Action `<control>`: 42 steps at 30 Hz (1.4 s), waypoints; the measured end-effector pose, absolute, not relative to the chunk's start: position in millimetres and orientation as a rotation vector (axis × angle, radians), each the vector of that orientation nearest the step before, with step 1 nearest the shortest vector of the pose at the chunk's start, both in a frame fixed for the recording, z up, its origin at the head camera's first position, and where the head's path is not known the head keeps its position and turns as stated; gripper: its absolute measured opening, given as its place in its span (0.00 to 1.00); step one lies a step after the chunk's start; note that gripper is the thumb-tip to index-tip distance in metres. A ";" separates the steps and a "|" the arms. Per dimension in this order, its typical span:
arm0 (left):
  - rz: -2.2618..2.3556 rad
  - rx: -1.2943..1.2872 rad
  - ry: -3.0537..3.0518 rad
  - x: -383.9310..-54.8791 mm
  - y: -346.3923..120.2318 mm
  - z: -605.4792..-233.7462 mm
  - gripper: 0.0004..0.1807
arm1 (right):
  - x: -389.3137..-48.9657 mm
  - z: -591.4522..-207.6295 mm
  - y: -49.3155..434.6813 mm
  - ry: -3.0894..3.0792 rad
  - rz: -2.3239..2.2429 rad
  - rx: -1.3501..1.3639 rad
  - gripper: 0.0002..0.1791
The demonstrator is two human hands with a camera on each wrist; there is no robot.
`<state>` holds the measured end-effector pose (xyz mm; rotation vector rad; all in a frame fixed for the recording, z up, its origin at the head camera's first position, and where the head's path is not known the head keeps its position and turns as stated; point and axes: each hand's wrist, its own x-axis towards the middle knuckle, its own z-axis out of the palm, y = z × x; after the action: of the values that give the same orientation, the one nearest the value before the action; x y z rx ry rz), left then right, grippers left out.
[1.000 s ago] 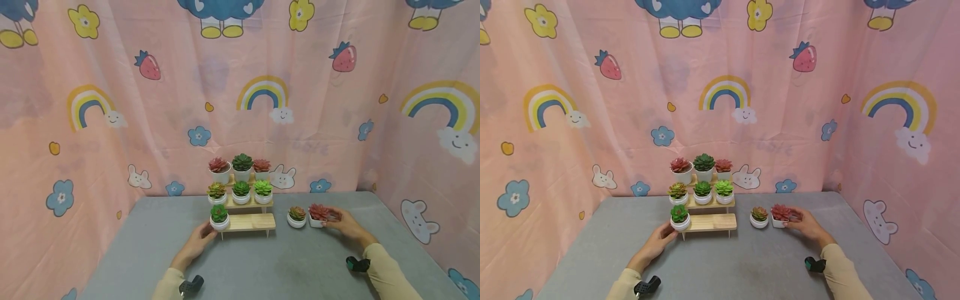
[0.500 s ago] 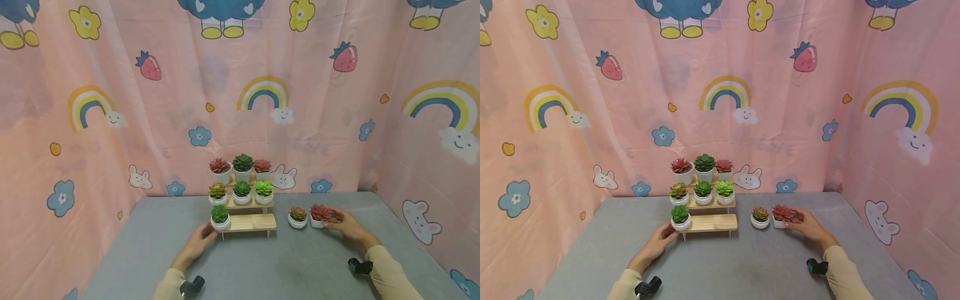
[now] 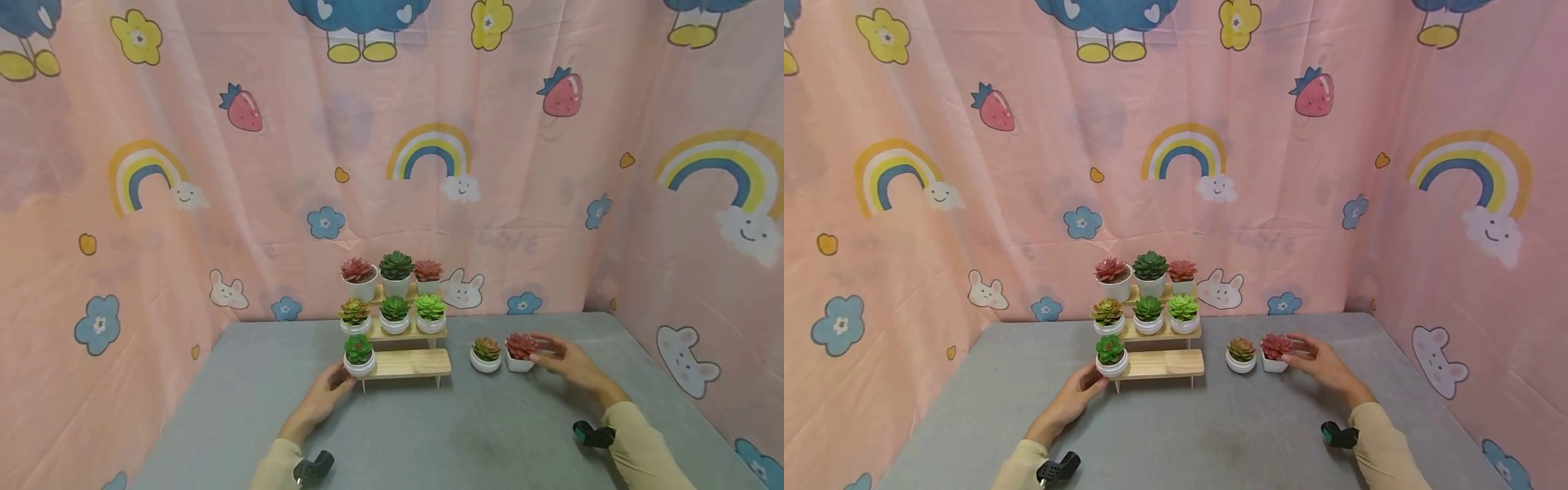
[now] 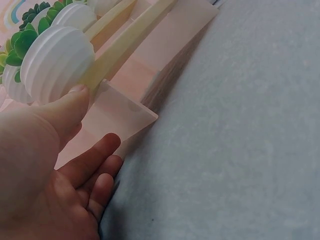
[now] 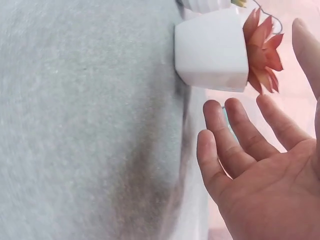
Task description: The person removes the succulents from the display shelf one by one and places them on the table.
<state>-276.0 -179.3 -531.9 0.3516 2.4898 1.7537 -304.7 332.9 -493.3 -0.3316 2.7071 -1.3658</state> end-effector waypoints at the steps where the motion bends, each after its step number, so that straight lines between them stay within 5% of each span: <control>1: 1.753 0.354 2.492 -275.8 -179.3 -531.9 0.33 | -303.6 -491.6 332.8 2.704 -1.374 -0.327 0.37; 42: 1.750 0.339 2.482 -272.5 -177.3 -527.4 0.33 | -278.2 -443.3 271.0 2.860 -1.447 -0.626 0.28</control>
<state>-272.5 -177.3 -527.4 0.3393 2.4822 1.7499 -278.2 271.0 -443.3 -0.6257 2.8600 -1.4474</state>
